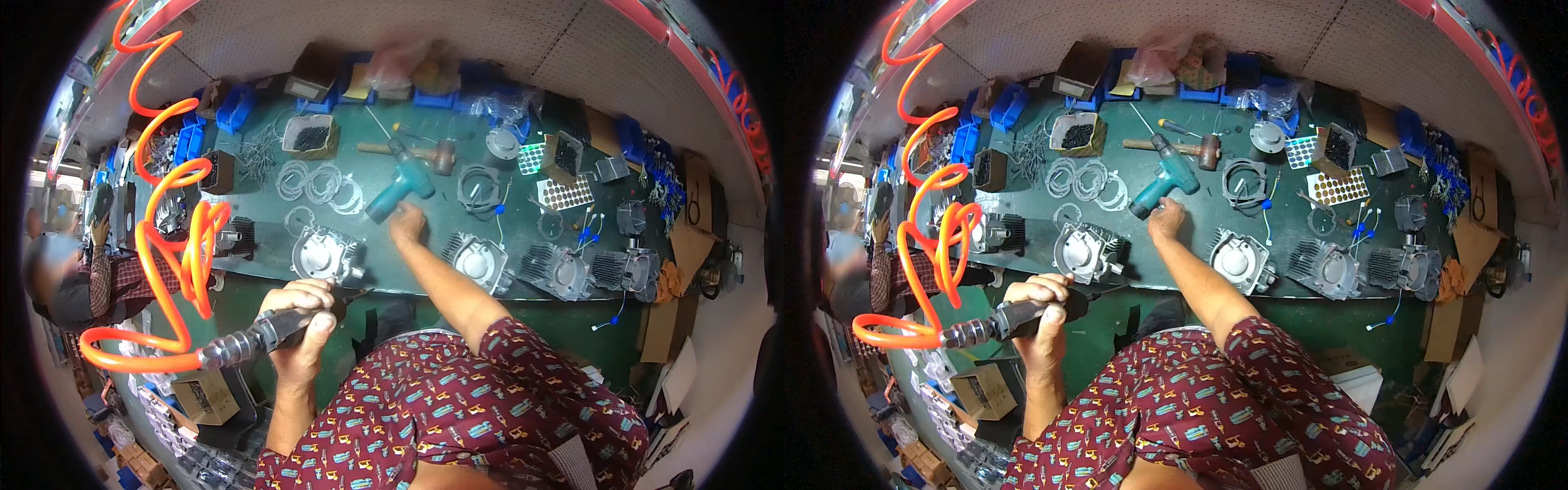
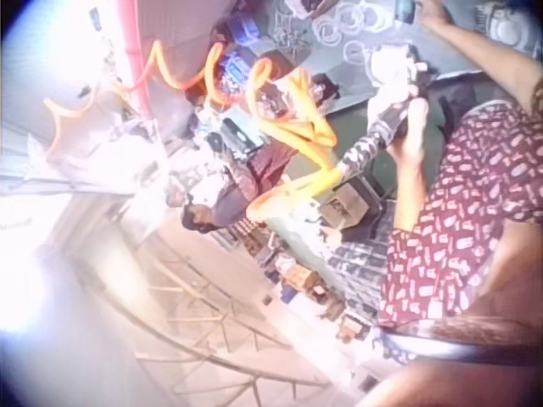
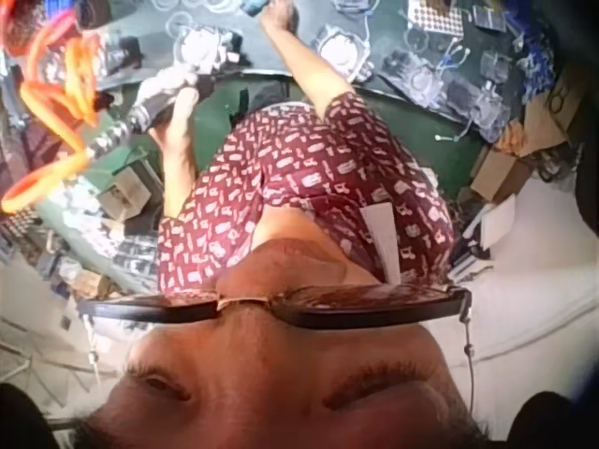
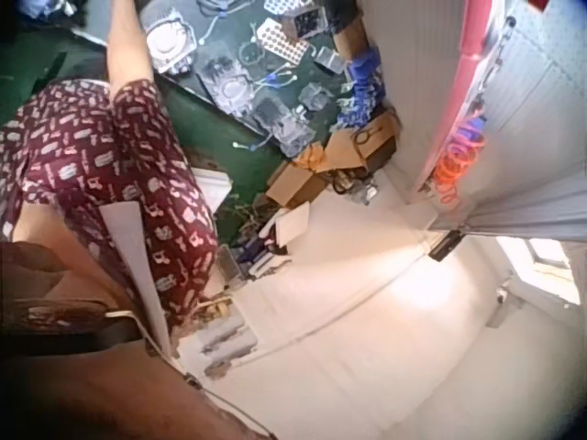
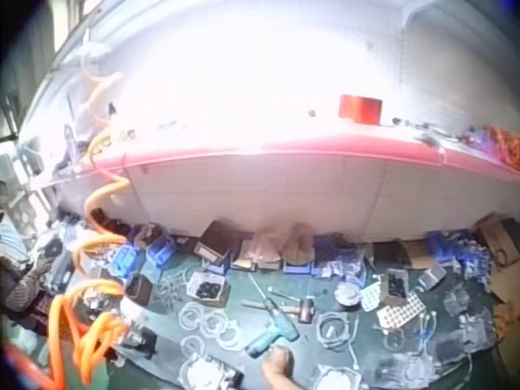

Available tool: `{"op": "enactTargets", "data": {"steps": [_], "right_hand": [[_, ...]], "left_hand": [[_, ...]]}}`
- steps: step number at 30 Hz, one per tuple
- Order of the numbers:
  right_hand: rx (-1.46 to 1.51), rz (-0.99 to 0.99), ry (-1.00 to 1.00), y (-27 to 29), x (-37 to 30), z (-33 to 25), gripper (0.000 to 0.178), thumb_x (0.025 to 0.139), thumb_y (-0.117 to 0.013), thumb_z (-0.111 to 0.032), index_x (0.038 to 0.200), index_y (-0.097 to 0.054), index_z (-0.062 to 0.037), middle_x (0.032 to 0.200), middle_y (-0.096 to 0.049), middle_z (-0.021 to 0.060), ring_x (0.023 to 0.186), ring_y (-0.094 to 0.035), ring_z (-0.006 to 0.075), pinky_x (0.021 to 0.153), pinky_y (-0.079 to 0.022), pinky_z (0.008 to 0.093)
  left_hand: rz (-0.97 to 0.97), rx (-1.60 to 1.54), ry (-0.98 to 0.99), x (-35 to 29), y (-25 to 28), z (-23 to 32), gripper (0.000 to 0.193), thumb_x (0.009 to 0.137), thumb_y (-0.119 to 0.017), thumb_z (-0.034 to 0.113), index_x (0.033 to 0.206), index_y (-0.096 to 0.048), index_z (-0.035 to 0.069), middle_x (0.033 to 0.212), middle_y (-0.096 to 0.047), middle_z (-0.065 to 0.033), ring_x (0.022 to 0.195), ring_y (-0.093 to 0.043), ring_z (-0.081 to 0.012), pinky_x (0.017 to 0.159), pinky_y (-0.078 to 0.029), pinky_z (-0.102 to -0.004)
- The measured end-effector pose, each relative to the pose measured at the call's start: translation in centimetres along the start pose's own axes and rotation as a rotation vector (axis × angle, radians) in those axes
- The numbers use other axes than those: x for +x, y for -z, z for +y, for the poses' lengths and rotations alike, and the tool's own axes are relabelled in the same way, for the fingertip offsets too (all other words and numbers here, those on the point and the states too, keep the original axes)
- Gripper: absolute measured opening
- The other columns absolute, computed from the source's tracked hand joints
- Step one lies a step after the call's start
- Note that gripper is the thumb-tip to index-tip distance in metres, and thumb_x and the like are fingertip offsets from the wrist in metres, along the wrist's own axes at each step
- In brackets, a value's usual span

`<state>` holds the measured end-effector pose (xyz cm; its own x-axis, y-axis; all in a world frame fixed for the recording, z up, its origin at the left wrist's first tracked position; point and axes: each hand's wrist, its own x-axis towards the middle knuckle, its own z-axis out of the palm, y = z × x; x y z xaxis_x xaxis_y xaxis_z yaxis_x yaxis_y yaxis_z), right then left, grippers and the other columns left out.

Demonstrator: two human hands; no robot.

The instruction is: The person assembles electrical components on a workbench. They use a power drill to fasten parts, connect wires to a motor housing, and place finished units into a cardboard box.

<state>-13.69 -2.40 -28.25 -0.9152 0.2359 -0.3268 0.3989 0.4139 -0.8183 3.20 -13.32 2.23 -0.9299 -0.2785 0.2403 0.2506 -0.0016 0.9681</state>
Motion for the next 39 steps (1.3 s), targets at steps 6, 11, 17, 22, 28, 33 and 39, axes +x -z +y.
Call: {"op": "enactTargets", "data": {"steps": [6, 11, 17, 22, 28, 33, 39], "right_hand": [[-0.452, 0.017, 0.137, -2.2, 1.2, 1.7, 0.022, 0.083, -0.072, -0.018, 0.104, -0.074, -0.0098, 0.109, -0.064, 0.016, 0.108, -0.061, 0.0353, 0.092, -0.051, 0.0472], [-0.629, 0.001, 0.214, -3.1, 0.9, 2.6, 0.018, 0.088, -0.068, -0.02, 0.1, -0.072, -0.0066, 0.108, -0.063, 0.0151, 0.106, -0.06, 0.0367, 0.093, -0.05, 0.049], [0.207, 0.016, 0.121, -0.8, -0.7, 1.6, 0.014, 0.088, -0.069, -0.009, 0.093, -0.062, 0.0022, 0.085, -0.071, 0.0156, 0.075, -0.07, 0.0245, 0.065, -0.054, 0.0353], [0.754, -0.43, -0.09, 8.4, -7.5, -7.5, 0.026, 0.092, -0.069, -0.002, 0.115, -0.062, 0.0082, 0.096, -0.069, 0.0139, 0.08, -0.07, 0.0195, 0.069, -0.059, 0.0274], [0.893, -0.572, -0.073, 13.1, -10.5, -8.8, 0.031, 0.095, -0.067, -0.006, 0.122, -0.061, 0.0076, 0.103, -0.068, 0.0117, 0.089, -0.07, 0.0188, 0.079, -0.061, 0.0306], [0.982, -0.558, -0.05, 14.2, -11.3, -9.6, 0.03, 0.096, -0.067, -0.007, 0.121, -0.062, 0.0069, 0.103, -0.067, 0.0117, 0.088, -0.069, 0.0191, 0.079, -0.061, 0.0317], [1.02, -0.604, -0.052, 15.1, -11.4, -10.1, 0.03, 0.097, -0.065, -0.008, 0.122, -0.06, 0.007, 0.104, -0.067, 0.0126, 0.091, -0.068, 0.0191, 0.082, -0.06, 0.0341]], "left_hand": [[0.075, -0.093, 0.047, 0.6, 4.5, 0.8, 0.036, 0.083, -0.08, 0.022, 0.102, -0.053, 0.007, 0.09, -0.059, -0.0107, 0.096, -0.058, -0.0267, 0.098, -0.049, -0.0507], [0.163, -0.17, 0.075, 1.0, 7.1, 0.6, 0.036, 0.084, -0.079, 0.024, 0.102, -0.052, 0.008, 0.091, -0.057, -0.0079, 0.096, -0.057, -0.0254, 0.098, -0.049, -0.0491], [0.242, -0.366, -0.005, 2.7, 10.3, -2.0, 0.025, 0.096, -0.068, 0.027, 0.105, -0.053, 0.009, 0.093, -0.054, -0.0057, 0.098, -0.054, -0.0234, 0.101, -0.044, -0.0475], [0.341, -0.619, 0.042, 6.2, 12.0, -2.3, 0.02, 0.102, -0.06, 0.026, 0.103, -0.061, 0.006, 0.099, -0.061, -0.0057, 0.101, -0.057, -0.0211, 0.108, -0.043, -0.0492], [0.325, -0.76, 0.103, 8.8, 10.4, -2.6, 0.023, 0.101, -0.061, 0.026, 0.102, -0.061, 0.003, 0.1, -0.064, -0.0081, 0.101, -0.063, -0.0232, 0.11, -0.046, -0.0485], [0.315, -0.835, 0.175, 9.3, 8.1, -2.8, 0.022, 0.101, -0.062, 0.026, 0.1, -0.061, 0.004, 0.098, -0.065, -0.0084, 0.099, -0.064, -0.0226, 0.108, -0.047, -0.047], [0.354, -0.764, 0.183, 8.9, 6.7, -2.1, 0.018, 0.101, -0.062, 0.028, 0.099, -0.06, 0.01, 0.096, -0.062, -0.0025, 0.1, -0.061, -0.0186, 0.106, -0.048, -0.0452]]}}
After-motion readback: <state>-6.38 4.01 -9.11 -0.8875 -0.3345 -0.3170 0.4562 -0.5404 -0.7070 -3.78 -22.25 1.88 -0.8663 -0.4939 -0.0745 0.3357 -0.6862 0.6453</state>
